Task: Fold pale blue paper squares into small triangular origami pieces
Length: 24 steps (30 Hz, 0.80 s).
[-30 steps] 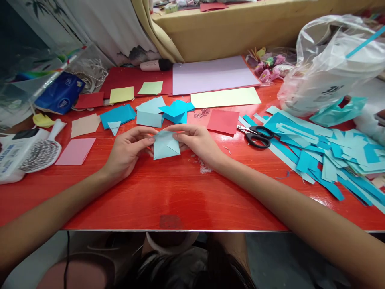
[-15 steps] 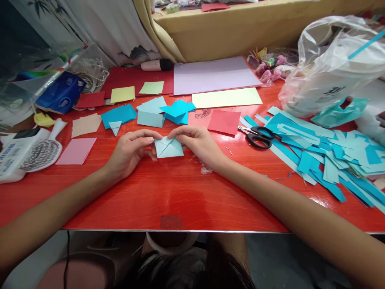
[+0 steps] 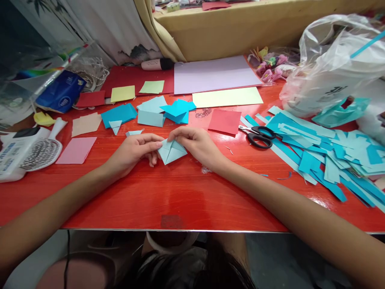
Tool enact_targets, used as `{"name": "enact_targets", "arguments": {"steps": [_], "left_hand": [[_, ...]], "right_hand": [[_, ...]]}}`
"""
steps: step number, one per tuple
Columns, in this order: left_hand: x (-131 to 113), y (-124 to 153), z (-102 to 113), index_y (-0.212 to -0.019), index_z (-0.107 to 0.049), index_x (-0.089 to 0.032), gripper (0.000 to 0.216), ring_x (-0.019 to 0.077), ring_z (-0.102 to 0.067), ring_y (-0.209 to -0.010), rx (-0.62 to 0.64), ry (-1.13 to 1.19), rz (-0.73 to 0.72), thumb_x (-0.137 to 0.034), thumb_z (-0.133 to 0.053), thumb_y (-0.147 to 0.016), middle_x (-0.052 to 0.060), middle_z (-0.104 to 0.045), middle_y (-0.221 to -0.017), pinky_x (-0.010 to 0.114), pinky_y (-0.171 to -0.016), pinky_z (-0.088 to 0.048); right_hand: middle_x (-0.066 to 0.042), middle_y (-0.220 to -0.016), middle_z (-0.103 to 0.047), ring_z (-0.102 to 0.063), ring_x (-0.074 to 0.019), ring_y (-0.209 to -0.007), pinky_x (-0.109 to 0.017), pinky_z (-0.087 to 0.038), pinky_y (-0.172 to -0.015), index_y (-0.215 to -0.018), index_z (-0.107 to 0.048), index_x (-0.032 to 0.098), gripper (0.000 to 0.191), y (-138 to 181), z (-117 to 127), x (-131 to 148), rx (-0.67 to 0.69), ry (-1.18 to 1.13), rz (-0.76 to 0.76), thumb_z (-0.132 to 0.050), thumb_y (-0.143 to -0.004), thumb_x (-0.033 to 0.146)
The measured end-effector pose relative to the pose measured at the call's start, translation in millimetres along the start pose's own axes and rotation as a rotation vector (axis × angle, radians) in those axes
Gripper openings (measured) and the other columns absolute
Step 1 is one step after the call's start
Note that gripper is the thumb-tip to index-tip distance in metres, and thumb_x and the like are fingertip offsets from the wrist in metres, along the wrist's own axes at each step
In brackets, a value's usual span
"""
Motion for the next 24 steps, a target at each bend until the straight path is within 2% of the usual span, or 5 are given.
{"name": "enact_targets", "arguments": {"steps": [4,9,17,20,24], "left_hand": [[-3,2,-2,-0.078,-0.063,-0.014,0.021,0.0069,-0.054,-0.046,-0.01,-0.031,-0.018,-0.034,-0.062,-0.081,0.001,-0.064,-0.062,0.017,-0.045,-0.046],[-4,4,-2,-0.077,-0.062,-0.015,0.022,0.0077,-0.053,-0.045,-0.055,-0.082,-0.036,-0.036,-0.06,-0.082,-0.001,-0.059,-0.053,0.018,-0.046,-0.044],[-1,4,0,-0.073,-0.06,-0.015,0.028,0.0091,-0.054,-0.043,-0.082,-0.129,-0.048,-0.041,-0.059,-0.082,0.0,-0.06,-0.052,0.02,-0.046,-0.043],[-2,4,0,-0.071,-0.059,-0.015,0.031,0.0092,-0.054,-0.042,-0.096,-0.136,-0.058,-0.044,-0.057,-0.083,0.0,-0.06,-0.051,0.02,-0.045,-0.043],[-2,5,-1,-0.07,-0.058,-0.015,0.033,0.0096,-0.054,-0.042,-0.108,-0.159,-0.069,-0.045,-0.057,-0.083,0.0,-0.059,-0.049,0.02,-0.044,-0.043]], "right_hand": [[-0.001,-0.09,-0.064,-0.054,-0.0126,-0.076,-0.027,-0.041,-0.068,-0.094,-0.067,0.021,0.021,0,0,3,-0.001,0.031,-0.019,-0.048,-0.089,0.027],[-0.002,-0.092,-0.064,-0.055,-0.0135,-0.079,-0.027,-0.043,-0.069,-0.113,-0.062,0.022,0.03,1,0,3,-0.013,0.061,-0.071,-0.046,-0.091,0.035],[-0.003,-0.089,-0.062,-0.053,-0.0134,-0.076,-0.027,-0.042,-0.065,-0.104,-0.063,0.018,0.031,1,-2,-2,0.011,0.07,-0.067,-0.047,-0.09,0.041],[-0.001,-0.078,-0.059,-0.052,-0.013,-0.068,-0.026,-0.041,-0.058,-0.111,-0.059,0.019,0.033,1,-7,-2,0.087,0.016,-0.088,-0.054,-0.086,0.04],[0.0,-0.076,-0.058,-0.052,-0.0129,-0.064,-0.026,-0.043,-0.054,-0.126,-0.048,0.021,0.05,2,-15,-3,0.216,-0.05,-0.112,-0.065,-0.08,0.032]]}}
Point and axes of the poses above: each hand's wrist, its own y-axis away from the middle knuckle, its own z-axis out of the back of the hand, x = y × z, the point moved 6 cm from there along -y, towards the middle knuckle
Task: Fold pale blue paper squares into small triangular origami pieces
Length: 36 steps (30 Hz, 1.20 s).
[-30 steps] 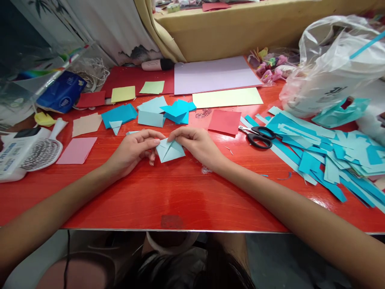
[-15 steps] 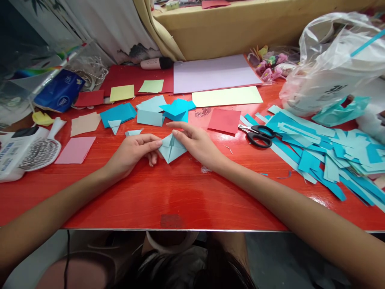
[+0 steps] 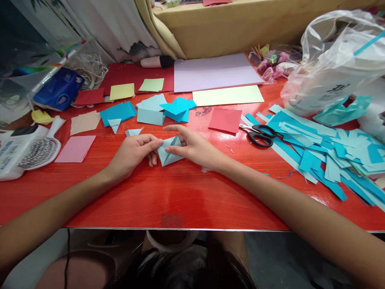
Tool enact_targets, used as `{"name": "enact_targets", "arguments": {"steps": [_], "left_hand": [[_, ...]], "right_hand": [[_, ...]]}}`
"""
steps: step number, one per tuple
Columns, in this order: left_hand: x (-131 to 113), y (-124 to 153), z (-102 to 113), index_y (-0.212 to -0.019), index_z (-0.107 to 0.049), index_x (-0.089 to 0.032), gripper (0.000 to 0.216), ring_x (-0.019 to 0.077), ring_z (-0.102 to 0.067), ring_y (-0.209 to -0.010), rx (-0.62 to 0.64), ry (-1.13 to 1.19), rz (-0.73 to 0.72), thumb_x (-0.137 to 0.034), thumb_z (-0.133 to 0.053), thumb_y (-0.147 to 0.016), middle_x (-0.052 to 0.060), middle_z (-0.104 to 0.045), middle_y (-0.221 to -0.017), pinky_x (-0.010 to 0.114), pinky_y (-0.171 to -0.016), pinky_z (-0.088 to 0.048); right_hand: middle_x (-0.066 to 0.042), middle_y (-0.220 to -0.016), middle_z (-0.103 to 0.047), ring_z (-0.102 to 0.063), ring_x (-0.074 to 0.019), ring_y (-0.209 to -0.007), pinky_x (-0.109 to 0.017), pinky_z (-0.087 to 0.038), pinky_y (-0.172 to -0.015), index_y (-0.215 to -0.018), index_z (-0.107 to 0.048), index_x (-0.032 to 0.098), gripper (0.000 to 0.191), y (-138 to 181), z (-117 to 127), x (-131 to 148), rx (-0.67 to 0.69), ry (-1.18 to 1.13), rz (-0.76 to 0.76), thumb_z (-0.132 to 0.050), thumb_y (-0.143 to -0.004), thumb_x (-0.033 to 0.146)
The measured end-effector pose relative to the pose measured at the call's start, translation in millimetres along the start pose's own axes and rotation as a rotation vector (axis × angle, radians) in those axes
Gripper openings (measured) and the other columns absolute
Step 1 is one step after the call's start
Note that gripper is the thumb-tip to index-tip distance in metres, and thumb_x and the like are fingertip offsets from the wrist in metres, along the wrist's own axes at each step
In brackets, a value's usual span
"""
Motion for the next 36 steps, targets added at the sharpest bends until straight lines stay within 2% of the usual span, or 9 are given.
{"name": "enact_targets", "arguments": {"steps": [3,7,9,11,14,18,23,33,36], "left_hand": [[0,1,1,-0.07,-0.058,-0.016,0.032,0.0097,-0.054,-0.042,-0.022,-0.014,-0.017,-0.045,-0.055,-0.084,-0.001,-0.059,-0.049,0.021,-0.044,-0.042],[-1,1,6,-0.07,-0.056,-0.016,0.03,0.0096,-0.053,-0.041,-0.084,0.017,-0.052,-0.043,-0.056,-0.084,-0.001,-0.058,-0.048,0.021,-0.043,-0.041],[-1,1,8,-0.069,-0.055,-0.016,0.03,0.0093,-0.052,-0.04,-0.12,0.041,-0.063,-0.042,-0.058,-0.083,-0.002,-0.057,-0.048,0.021,-0.043,-0.041],[-2,1,9,-0.069,-0.055,-0.016,0.029,0.0089,-0.051,-0.04,-0.143,0.043,-0.073,-0.042,-0.058,-0.083,-0.002,-0.056,-0.046,0.02,-0.043,-0.041],[-4,3,8,-0.071,-0.055,-0.016,0.028,0.0076,-0.05,-0.041,-0.138,0.016,-0.093,-0.041,-0.058,-0.083,-0.002,-0.058,-0.051,0.02,-0.043,-0.04],[-7,5,5,-0.071,-0.056,-0.015,0.028,0.0066,-0.05,-0.045,-0.083,-0.017,-0.111,-0.041,-0.059,-0.082,0.0,-0.063,-0.061,0.019,-0.046,-0.041],[-8,5,4,-0.07,-0.057,-0.015,0.028,0.0066,-0.049,-0.045,-0.066,-0.05,-0.105,-0.041,-0.06,-0.081,0.0,-0.062,-0.06,0.019,-0.046,-0.041],[-10,5,3,-0.07,-0.057,-0.015,0.027,0.0069,-0.05,-0.047,-0.05,-0.079,-0.106,-0.039,-0.058,-0.083,0.0,-0.062,-0.06,0.019,-0.048,-0.041],[-10,5,3,-0.07,-0.056,-0.015,0.028,0.007,-0.05,-0.047,-0.057,-0.061,-0.104,-0.04,-0.059,-0.082,0.0,-0.061,-0.06,0.02,-0.047,-0.041]], "right_hand": [[0.001,-0.075,-0.058,-0.052,-0.0123,-0.063,-0.026,-0.045,-0.054,-0.128,-0.047,0.021,0.052,0,0,1,0.026,-0.025,-0.011,-0.065,-0.08,0.033],[0.0,-0.075,-0.06,-0.057,-0.0126,-0.066,-0.026,-0.05,-0.056,-0.117,-0.056,0.022,0.036,-1,3,3,-0.015,-0.122,-0.083,-0.059,-0.084,0.036],[-0.001,-0.08,-0.063,-0.062,-0.0143,-0.074,-0.027,-0.054,-0.062,-0.112,-0.058,0.022,0.033,-2,-2,4,0.047,-0.198,-0.086,-0.063,-0.08,0.03],[-0.001,-0.082,-0.064,-0.063,-0.0149,-0.077,-0.028,-0.055,-0.065,-0.112,-0.056,0.021,0.039,-3,-6,4,0.086,-0.248,-0.067,-0.068,-0.075,0.023],[0.001,-0.077,-0.062,-0.062,-0.0141,-0.072,-0.028,-0.055,-0.064,-0.117,-0.051,0.021,0.046,-3,-3,0,0.02,-0.263,-0.07,-0.068,-0.074,0.019],[0.001,-0.078,-0.062,-0.061,-0.0135,-0.071,-0.029,-0.054,-0.065,-0.12,-0.048,0.021,0.046,-3,3,-2,-0.066,-0.267,-0.043,-0.066,-0.077,0.02],[0.001,-0.082,-0.062,-0.06,-0.0122,-0.073,-0.028,-0.051,-0.069,-0.118,-0.051,0.019,0.043,-2,6,-2,-0.078,-0.28,-0.022,-0.066,-0.078,0.02],[-0.002,-0.088,-0.066,-0.061,-0.0137,-0.077,-0.028,-0.05,-0.07,-0.113,-0.056,0.019,0.039,-1,5,-7,-0.113,-0.299,-0.035,-0.064,-0.08,0.039],[-0.004,-0.092,-0.065,-0.061,-0.0143,-0.079,-0.029,-0.051,-0.069,-0.11,-0.058,0.019,0.04,-2,7,-7,-0.147,-0.347,-0.055,-0.058,-0.082,0.048]]}}
Point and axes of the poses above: each hand's wrist, its own y-axis away from the middle knuckle, its own z-axis out of the back of the hand, x = y × z, the point moved 6 cm from there along -y, towards the middle knuckle
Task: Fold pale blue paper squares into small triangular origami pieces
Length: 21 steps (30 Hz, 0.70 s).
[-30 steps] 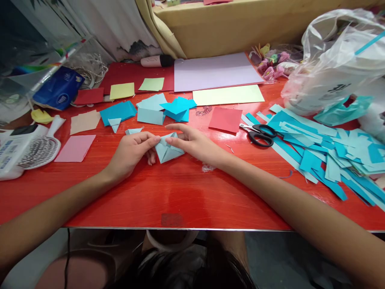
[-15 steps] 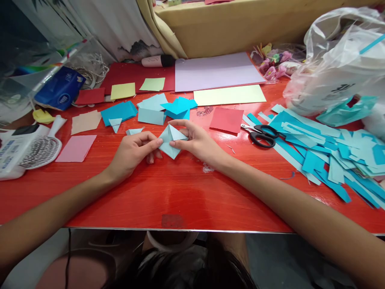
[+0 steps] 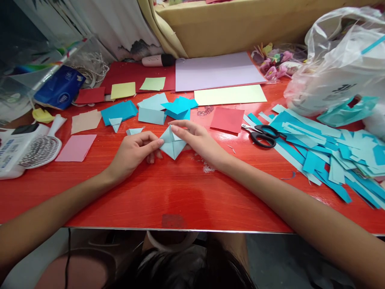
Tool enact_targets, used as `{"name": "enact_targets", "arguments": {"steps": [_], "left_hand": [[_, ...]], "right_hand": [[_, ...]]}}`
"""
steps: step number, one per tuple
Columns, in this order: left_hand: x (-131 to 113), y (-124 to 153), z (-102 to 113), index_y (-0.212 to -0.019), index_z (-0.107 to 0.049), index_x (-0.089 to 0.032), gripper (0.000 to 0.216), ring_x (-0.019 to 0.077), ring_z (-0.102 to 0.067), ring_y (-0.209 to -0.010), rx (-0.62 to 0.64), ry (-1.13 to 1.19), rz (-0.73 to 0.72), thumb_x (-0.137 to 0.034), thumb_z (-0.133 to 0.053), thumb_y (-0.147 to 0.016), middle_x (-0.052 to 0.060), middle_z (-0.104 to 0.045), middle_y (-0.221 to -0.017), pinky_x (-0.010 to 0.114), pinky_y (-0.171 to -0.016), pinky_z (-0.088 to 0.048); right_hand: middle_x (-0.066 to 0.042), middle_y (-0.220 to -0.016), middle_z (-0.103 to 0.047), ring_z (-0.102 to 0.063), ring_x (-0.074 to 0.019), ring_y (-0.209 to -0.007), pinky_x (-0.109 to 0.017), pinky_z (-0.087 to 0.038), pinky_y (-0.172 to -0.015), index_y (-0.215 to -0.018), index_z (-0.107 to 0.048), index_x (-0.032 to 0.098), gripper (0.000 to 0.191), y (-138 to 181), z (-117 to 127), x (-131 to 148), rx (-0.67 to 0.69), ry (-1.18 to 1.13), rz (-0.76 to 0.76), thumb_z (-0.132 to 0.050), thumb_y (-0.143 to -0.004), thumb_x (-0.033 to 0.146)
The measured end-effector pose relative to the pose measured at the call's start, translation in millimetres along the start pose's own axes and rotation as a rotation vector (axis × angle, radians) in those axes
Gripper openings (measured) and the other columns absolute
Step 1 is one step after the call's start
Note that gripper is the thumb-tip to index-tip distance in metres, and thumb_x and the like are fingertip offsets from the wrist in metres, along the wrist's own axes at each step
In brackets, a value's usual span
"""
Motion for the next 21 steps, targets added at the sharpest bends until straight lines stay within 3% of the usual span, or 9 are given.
{"name": "enact_targets", "arguments": {"steps": [3,7,13,17,21], "left_hand": [[0.1,-0.1,0.2,-0.07,-0.056,-0.015,0.027,0.007,-0.049,-0.046,-0.01,0.005,0.001,-0.04,-0.058,-0.083,0.0,-0.061,-0.059,0.02,-0.047,-0.041],[0.5,0.0,0.2,-0.07,-0.056,-0.015,0.027,0.0069,-0.05,-0.047,-0.003,-0.019,-0.006,-0.04,-0.059,-0.082,-0.001,-0.061,-0.059,0.019,-0.047,-0.04],[2.9,-0.9,-3.4,-0.072,-0.057,-0.016,0.027,0.008,-0.053,-0.052,0.076,-0.1,-0.002,-0.041,-0.058,-0.082,0.0,-0.061,-0.062,0.019,-0.05,-0.041],[1.6,-2.0,-4.0,-0.078,-0.058,-0.016,0.022,0.0074,-0.053,-0.057,0.07,-0.096,-0.021,-0.038,-0.06,-0.081,-0.002,-0.059,-0.069,0.019,-0.052,-0.04],[0.9,-2.3,-5.2,-0.079,-0.058,-0.016,0.02,0.0077,-0.051,-0.059,0.089,-0.09,-0.028,-0.037,-0.06,-0.081,-0.002,-0.057,-0.071,0.02,-0.054,-0.039]], "right_hand": [[-0.005,-0.092,-0.065,-0.062,-0.0153,-0.081,-0.03,-0.052,-0.069,-0.109,-0.058,0.018,0.041,-0.4,-0.9,1.1,0.011,-0.031,-0.025,-0.058,-0.082,0.049],[-0.003,-0.084,-0.064,-0.06,-0.0137,-0.076,-0.027,-0.049,-0.067,-0.093,-0.061,0.016,0.028,0.4,-5.9,2.7,0.082,0.055,-0.038,-0.069,-0.075,0.036],[-0.001,-0.075,-0.06,-0.056,-0.0121,-0.068,-0.026,-0.045,-0.06,-0.078,-0.056,0.016,0.02,0.2,-3.5,1.1,0.049,0.173,-0.036,-0.067,-0.077,0.033],[0.0,-0.077,-0.06,-0.057,-0.0123,-0.069,-0.026,-0.046,-0.061,-0.089,-0.056,0.018,0.019,0.4,-4.8,2.3,0.069,0.201,-0.01,-0.066,-0.078,0.028],[0.001,-0.081,-0.061,-0.058,-0.0127,-0.071,-0.027,-0.048,-0.063,-0.113,-0.05,0.021,0.033,1.6,-7.7,2.6,0.129,0.22,0.007,-0.061,-0.082,0.023]]}}
Point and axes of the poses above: each hand's wrist, its own y-axis away from the middle knuckle, its own z-axis out of the back of the hand, x = y × z, the point moved 6 cm from there along -y, towards the middle knuckle
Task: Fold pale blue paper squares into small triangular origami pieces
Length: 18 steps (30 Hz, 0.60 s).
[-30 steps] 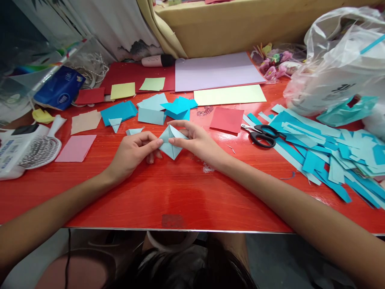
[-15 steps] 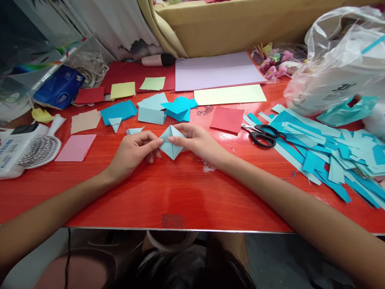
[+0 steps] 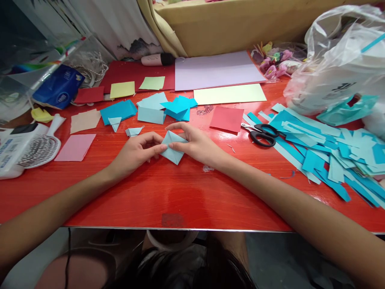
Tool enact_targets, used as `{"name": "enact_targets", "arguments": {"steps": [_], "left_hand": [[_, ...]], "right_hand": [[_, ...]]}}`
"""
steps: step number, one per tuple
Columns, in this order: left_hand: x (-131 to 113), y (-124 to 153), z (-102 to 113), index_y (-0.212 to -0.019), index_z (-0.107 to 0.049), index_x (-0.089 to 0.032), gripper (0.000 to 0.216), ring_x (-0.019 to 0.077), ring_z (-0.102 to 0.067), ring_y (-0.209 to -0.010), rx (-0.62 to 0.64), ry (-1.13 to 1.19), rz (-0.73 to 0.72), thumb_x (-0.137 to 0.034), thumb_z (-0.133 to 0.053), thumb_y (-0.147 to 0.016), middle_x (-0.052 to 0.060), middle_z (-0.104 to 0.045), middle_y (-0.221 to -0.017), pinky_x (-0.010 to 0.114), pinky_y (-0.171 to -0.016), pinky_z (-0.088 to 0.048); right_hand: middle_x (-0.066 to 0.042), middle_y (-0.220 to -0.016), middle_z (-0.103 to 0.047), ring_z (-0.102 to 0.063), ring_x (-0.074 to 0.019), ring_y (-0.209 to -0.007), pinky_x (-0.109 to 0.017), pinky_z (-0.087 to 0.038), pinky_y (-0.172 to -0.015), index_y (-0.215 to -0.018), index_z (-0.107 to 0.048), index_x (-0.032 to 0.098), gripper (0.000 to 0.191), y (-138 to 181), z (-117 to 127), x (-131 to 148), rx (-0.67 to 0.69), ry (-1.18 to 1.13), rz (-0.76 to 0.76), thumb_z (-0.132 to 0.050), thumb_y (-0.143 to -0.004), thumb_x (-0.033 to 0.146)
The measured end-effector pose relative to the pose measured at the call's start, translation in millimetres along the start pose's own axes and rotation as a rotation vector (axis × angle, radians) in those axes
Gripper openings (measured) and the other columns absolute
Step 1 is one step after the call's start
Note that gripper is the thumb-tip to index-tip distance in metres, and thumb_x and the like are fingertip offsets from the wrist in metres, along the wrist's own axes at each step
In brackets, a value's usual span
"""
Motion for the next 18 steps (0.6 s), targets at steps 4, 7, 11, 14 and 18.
{"name": "enact_targets", "arguments": {"steps": [4,7,11,14,18], "left_hand": [[1.2,-0.6,0.1,-0.077,-0.058,-0.016,0.019,0.0084,-0.049,-0.061,0.018,0.008,0.013,-0.035,-0.061,-0.08,-0.002,-0.056,-0.071,0.022,-0.056,-0.039],[1.8,-1.3,0.1,-0.077,-0.059,-0.016,0.017,0.0081,-0.049,-0.061,0.036,0.042,0.007,-0.032,-0.062,-0.079,-0.002,-0.056,-0.071,0.022,-0.057,-0.039],[2.2,-2.1,0.2,-0.073,-0.06,-0.016,0.015,0.0072,-0.046,-0.06,0.048,0.072,0.003,-0.029,-0.063,-0.077,-0.003,-0.055,-0.069,0.022,-0.057,-0.037],[2.3,-2.4,-0.2,-0.07,-0.059,-0.016,0.015,0.0072,-0.046,-0.059,0.047,0.089,0.006,-0.029,-0.064,-0.076,-0.004,-0.053,-0.066,0.022,-0.056,-0.036],[1.4,-2.5,-0.5,-0.068,-0.057,-0.017,0.015,0.0077,-0.047,-0.059,0.028,0.095,0.001,-0.028,-0.065,-0.075,-0.004,-0.052,-0.065,0.022,-0.055,-0.037]], "right_hand": [[-0.001,-0.085,-0.061,-0.058,-0.0131,-0.074,-0.026,-0.047,-0.062,-0.12,-0.045,0.02,0.038,0.7,-2.2,-0.9,0.052,0.047,0.028,-0.057,-0.084,0.022],[0.0,-0.081,-0.058,-0.056,-0.0119,-0.071,-0.025,-0.045,-0.059,-0.123,-0.043,0.018,0.04,1.2,-4.1,-0.4,0.08,0.079,0.064,-0.056,-0.085,0.022],[0.004,-0.07,-0.051,-0.048,-0.0088,-0.061,-0.023,-0.039,-0.053,-0.124,-0.042,0.016,0.04,2.6,-6.5,2.2,0.094,0.159,0.091,-0.055,-0.087,0.02],[0.005,-0.068,-0.048,-0.044,-0.0079,-0.058,-0.022,-0.035,-0.05,-0.126,-0.042,0.016,0.042,3.6,-7.8,4.2,0.112,0.217,0.101,-0.055,-0.086,0.018],[0.005,-0.066,-0.047,-0.043,-0.0081,-0.057,-0.022,-0.034,-0.049,-0.127,-0.042,0.017,0.044,4.2,-8.7,5.2,0.151,0.248,0.12,-0.056,-0.086,0.018]]}}
Point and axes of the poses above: each hand's wrist, its own y-axis away from the middle knuckle, its own z-axis out of the back of the hand, x = y × z, the point moved 6 cm from there along -y, towards the middle knuckle
